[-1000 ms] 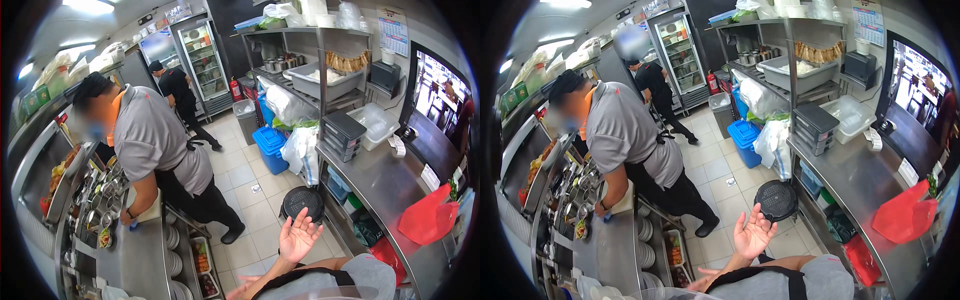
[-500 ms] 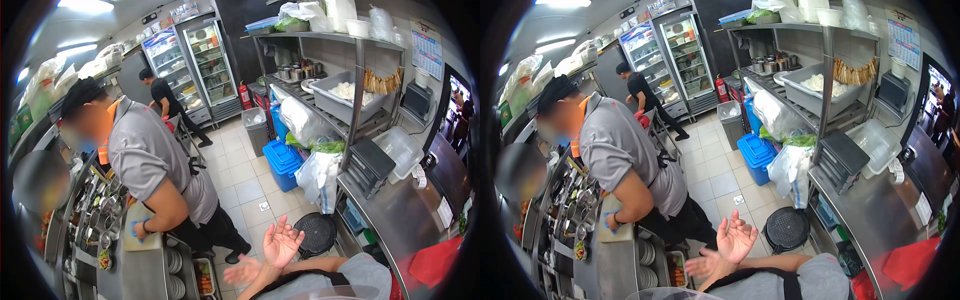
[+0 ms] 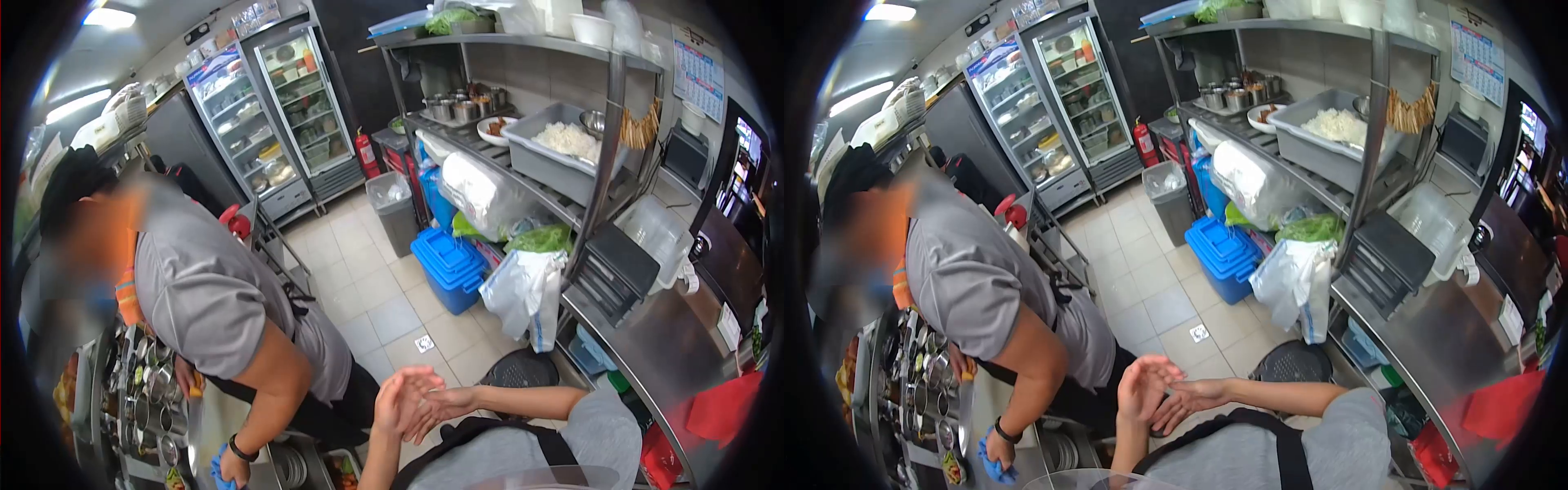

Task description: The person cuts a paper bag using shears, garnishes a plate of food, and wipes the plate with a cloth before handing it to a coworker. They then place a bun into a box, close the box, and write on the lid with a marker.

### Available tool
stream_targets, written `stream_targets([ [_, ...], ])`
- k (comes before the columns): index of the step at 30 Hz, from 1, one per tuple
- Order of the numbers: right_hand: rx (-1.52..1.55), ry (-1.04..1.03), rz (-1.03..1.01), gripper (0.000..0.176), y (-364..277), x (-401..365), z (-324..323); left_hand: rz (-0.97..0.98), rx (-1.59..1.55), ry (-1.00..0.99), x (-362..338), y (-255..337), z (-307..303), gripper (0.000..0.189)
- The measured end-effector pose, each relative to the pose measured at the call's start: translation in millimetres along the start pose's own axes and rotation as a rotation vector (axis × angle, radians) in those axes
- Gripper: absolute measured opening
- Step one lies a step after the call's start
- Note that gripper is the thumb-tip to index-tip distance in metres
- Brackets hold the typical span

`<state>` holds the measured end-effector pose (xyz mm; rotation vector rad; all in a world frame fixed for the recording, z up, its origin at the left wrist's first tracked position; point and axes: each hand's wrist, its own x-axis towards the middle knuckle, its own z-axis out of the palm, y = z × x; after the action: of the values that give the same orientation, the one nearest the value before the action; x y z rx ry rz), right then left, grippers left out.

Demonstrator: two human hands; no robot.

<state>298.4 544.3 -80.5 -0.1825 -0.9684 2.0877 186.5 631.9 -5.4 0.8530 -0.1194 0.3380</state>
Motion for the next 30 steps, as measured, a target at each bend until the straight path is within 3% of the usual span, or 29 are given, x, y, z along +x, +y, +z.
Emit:
stream_targets([
  [2, -0.204, 0.227, -0.080, 0.056, -32, -4, -9, -0.039, 0.405, 0.109, 9, 25, -5, 0.042],
  [3, -0.301, 0.340, -0.123, 0.052, -46, -5, -14, -0.073, 0.460, 0.201, 14, 32, -10, 0.032],
  [6, -0.594, 0.478, -0.138, 0.041, -94, -3, -33, 0.023, 0.801, 0.257, 31, 52, -21, 0.025],
  [18, -1.531, 0.886, -0.522, 0.032, -354, -23, -65, 0.269, 0.708, 0.361, 193, 82, -124, 0.021],
  [23, -1.894, 0.787, -0.617, 0.028, -456, -33, -91, 0.310, 0.734, 0.375, 287, 101, -161, 0.020],
  [26, -2.017, 0.726, -0.508, 0.027, -511, -22, -113, 0.368, 0.835, 0.435, 323, 121, -179, 0.020],
  [30, -2.263, 0.576, -0.648, 0.028, -593, 12, -166, 0.481, 0.802, 0.535, 363, 143, -200, 0.019],
])
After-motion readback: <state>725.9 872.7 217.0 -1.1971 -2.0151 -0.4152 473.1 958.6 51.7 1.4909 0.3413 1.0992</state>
